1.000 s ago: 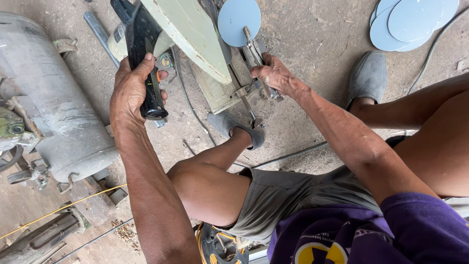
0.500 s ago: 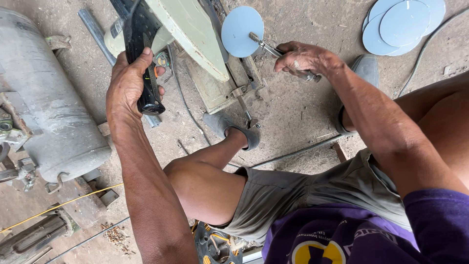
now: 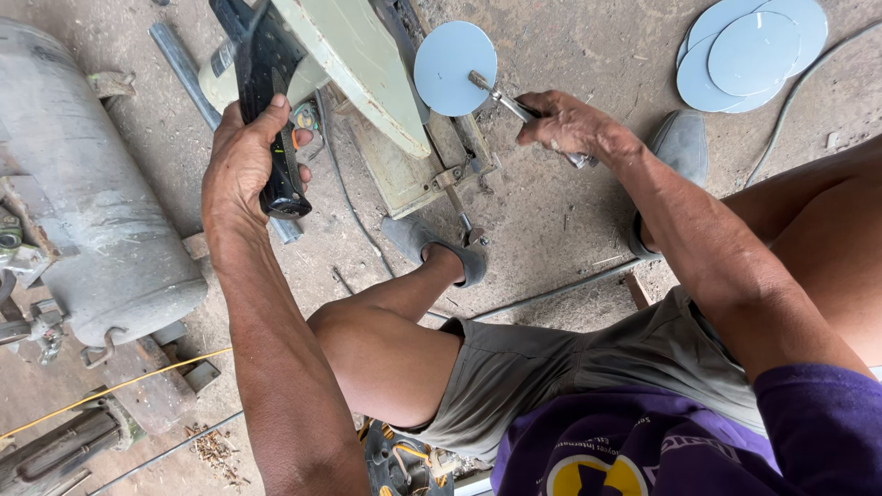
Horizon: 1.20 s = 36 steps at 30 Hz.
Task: The person uses a bench grinder to smooth the edges of circular metal discs. They hold each disc with pliers against the spinning wheel, rotate it to grind all edges, then place the finished disc on a stack on the floor.
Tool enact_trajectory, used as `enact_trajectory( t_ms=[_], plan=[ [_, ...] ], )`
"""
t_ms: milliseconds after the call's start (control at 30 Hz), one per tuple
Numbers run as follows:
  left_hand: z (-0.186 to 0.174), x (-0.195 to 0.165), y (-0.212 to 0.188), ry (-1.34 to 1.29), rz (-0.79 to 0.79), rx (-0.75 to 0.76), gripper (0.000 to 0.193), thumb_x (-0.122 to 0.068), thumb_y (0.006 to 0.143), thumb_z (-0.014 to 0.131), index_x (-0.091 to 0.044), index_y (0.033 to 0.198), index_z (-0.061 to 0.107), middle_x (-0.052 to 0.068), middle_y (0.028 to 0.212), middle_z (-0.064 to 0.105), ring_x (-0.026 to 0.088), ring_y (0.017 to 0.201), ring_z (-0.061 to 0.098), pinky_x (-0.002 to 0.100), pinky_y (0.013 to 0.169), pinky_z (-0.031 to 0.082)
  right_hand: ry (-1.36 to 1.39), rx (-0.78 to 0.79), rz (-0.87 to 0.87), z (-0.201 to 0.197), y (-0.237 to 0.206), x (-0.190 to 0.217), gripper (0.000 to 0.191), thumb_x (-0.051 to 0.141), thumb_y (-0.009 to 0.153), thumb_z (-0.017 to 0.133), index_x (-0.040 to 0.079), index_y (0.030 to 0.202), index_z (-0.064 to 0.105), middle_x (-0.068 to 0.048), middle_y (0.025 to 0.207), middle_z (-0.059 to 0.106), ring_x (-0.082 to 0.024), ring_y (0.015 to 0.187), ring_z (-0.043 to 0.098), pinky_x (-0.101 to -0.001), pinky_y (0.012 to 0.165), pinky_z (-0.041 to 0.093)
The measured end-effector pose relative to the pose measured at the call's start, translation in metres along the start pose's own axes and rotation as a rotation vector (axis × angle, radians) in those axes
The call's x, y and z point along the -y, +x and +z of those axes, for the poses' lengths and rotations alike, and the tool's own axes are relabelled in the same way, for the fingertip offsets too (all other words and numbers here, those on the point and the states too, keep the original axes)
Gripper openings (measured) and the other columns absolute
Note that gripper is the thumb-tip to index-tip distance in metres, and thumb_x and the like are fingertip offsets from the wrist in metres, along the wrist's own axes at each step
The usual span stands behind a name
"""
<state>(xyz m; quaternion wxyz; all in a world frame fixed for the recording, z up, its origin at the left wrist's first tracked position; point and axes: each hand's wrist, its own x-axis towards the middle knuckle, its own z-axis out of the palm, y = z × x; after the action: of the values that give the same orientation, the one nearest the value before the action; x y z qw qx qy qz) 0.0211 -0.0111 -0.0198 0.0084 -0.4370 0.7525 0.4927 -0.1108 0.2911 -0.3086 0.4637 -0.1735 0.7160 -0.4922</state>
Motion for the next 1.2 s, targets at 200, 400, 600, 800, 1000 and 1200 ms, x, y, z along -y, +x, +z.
enact_trajectory(
  t_ms=[200, 400, 600, 800, 1000, 1200],
  plan=[
    [-0.001, 0.004, 0.003, -0.009, 0.032, 0.019, 0.044, -0.033, 0.096, 0.068, -0.007, 0.129, 0.058, 0.008, 0.086, 0.072, 0.010, 0.061, 0.070, 0.022, 0.038, 0.055, -0.524, -0.004, 0.130, -0.026, -0.017, 0.020, 0.062, 0.019, 0.086, 0.076, 0.020, 0.145, 0.057, -0.010, 0.103, 0.076, -0.021, 0.088, 0.068, -0.0461, 0.089, 0.053],
    [-0.001, 0.003, 0.002, -0.044, 0.049, 0.009, 0.041, -0.031, 0.096, 0.068, -0.008, 0.128, 0.058, 0.009, 0.091, 0.073, 0.010, 0.067, 0.073, 0.023, 0.040, 0.056, -0.513, -0.087, 0.001, -0.017, -0.030, 0.047, 0.057, 0.017, 0.096, 0.063, 0.019, 0.150, 0.046, -0.006, 0.079, 0.064, -0.016, 0.060, 0.054, -0.0332, 0.064, 0.052],
    [0.000, -0.001, 0.002, -0.006, -0.007, 0.027, 0.041, -0.033, 0.096, 0.066, -0.010, 0.128, 0.057, 0.009, 0.089, 0.070, 0.012, 0.059, 0.065, 0.024, 0.037, 0.052, -0.390, -0.093, 0.131, -0.011, 0.008, 0.044, 0.025, 0.018, 0.105, 0.052, 0.013, 0.130, 0.052, -0.004, 0.073, 0.045, -0.012, 0.059, 0.043, -0.0260, 0.049, 0.040],
    [0.002, -0.001, 0.003, -0.002, 0.011, 0.037, 0.041, -0.032, 0.097, 0.065, -0.010, 0.130, 0.057, 0.008, 0.087, 0.071, 0.010, 0.057, 0.067, 0.023, 0.037, 0.053, -0.417, -0.101, 0.079, 0.013, 0.054, 0.042, 0.022, 0.010, 0.103, 0.051, 0.008, 0.125, 0.048, -0.006, 0.079, 0.046, -0.013, 0.060, 0.044, -0.0272, 0.045, 0.037],
    [0.002, -0.003, 0.002, 0.001, 0.015, 0.018, 0.040, -0.033, 0.097, 0.066, -0.010, 0.128, 0.058, 0.009, 0.084, 0.071, 0.011, 0.051, 0.063, 0.022, 0.035, 0.051, -0.336, -0.098, 0.129, 0.026, 0.058, 0.045, 0.023, 0.010, 0.103, 0.050, 0.008, 0.125, 0.046, -0.005, 0.077, 0.046, -0.013, 0.057, 0.044, -0.0263, 0.043, 0.038],
    [0.000, 0.001, 0.002, -0.030, 0.018, 0.029, 0.039, -0.032, 0.097, 0.067, -0.009, 0.127, 0.058, 0.009, 0.085, 0.070, 0.011, 0.057, 0.066, 0.022, 0.037, 0.053, -0.553, 0.002, 0.124, -0.013, 0.019, 0.046, 0.024, 0.019, 0.107, 0.052, 0.013, 0.130, 0.051, -0.011, 0.080, 0.056, -0.017, 0.058, 0.049, -0.0301, 0.049, 0.045]
  ],
)
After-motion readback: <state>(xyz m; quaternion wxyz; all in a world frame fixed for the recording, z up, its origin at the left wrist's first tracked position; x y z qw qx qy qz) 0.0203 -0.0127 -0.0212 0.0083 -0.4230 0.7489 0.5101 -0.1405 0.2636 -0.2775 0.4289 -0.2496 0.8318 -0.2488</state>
